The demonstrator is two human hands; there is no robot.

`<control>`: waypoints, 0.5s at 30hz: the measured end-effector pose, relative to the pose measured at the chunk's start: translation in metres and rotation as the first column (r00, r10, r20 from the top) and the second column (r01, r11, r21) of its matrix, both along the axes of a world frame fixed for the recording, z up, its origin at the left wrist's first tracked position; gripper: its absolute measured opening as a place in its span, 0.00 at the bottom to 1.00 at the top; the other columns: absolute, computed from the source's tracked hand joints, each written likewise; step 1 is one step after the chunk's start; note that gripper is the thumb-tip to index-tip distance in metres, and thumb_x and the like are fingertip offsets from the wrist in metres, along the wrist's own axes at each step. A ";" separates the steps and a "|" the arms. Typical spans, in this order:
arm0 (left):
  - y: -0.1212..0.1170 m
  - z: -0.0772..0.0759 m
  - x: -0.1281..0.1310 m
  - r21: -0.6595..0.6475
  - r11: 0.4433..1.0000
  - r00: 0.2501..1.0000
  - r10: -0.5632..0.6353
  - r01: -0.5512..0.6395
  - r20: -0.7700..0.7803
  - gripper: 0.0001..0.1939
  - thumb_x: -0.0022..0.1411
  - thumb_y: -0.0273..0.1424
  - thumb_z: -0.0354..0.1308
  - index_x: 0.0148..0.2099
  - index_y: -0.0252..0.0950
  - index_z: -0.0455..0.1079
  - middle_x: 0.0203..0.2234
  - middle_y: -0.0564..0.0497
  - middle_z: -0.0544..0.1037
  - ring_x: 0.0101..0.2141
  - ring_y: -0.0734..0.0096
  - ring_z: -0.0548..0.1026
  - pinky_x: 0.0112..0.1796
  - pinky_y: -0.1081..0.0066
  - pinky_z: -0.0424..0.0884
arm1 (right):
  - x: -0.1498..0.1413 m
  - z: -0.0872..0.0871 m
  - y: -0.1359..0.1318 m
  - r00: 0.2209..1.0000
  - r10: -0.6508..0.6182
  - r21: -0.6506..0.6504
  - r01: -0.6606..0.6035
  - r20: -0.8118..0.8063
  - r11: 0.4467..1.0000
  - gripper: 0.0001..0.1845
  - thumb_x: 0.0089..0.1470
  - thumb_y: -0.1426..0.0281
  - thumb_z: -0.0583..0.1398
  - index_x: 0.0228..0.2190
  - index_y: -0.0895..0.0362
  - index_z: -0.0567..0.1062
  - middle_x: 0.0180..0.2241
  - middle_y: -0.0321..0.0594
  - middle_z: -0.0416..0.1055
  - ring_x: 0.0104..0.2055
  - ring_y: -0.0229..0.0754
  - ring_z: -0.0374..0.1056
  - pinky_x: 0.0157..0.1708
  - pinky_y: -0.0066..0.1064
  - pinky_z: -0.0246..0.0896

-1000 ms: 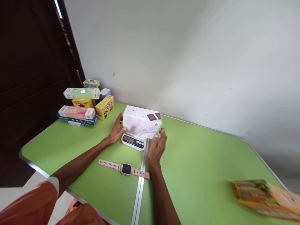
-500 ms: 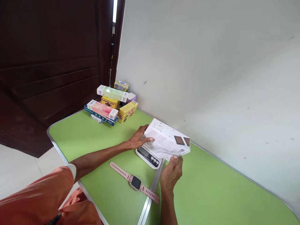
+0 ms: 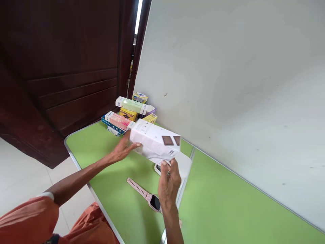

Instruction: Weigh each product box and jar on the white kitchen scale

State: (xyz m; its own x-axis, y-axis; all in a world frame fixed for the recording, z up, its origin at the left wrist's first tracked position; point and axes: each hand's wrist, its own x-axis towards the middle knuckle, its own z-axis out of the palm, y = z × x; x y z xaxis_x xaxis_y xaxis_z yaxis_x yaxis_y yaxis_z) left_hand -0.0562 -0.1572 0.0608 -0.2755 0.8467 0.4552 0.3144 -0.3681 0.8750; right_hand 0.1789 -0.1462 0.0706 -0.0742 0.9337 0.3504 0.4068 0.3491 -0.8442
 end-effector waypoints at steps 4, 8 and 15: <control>-0.050 -0.012 -0.053 -0.047 0.986 0.987 0.157 -0.159 -0.040 0.38 0.69 0.56 0.63 0.72 0.40 0.65 0.66 0.37 0.74 0.66 0.39 0.71 0.67 0.44 0.67 | -0.053 -0.011 -0.017 0.961 0.249 -0.052 -0.256 -0.119 0.965 0.32 0.67 0.39 0.54 0.55 0.51 0.76 0.49 0.50 0.82 0.45 0.57 0.77 0.38 0.45 0.72; -0.080 -0.030 -0.101 -0.131 0.948 0.956 0.279 -0.289 -0.090 0.36 0.68 0.56 0.62 0.68 0.39 0.66 0.60 0.37 0.77 0.62 0.40 0.74 0.63 0.45 0.72 | -0.102 -0.027 -0.024 0.888 0.416 -0.058 -0.434 -0.197 0.899 0.28 0.69 0.43 0.57 0.55 0.49 0.77 0.57 0.49 0.80 0.54 0.57 0.77 0.52 0.47 0.73; -0.085 -0.055 -0.147 -0.180 0.920 0.934 0.326 -0.349 -0.146 0.33 0.66 0.53 0.64 0.65 0.39 0.67 0.59 0.38 0.77 0.63 0.43 0.74 0.66 0.45 0.68 | -0.152 -0.057 -0.014 0.830 0.499 -0.068 -0.529 -0.249 0.846 0.33 0.68 0.43 0.59 0.65 0.47 0.73 0.64 0.45 0.76 0.66 0.57 0.70 0.62 0.48 0.71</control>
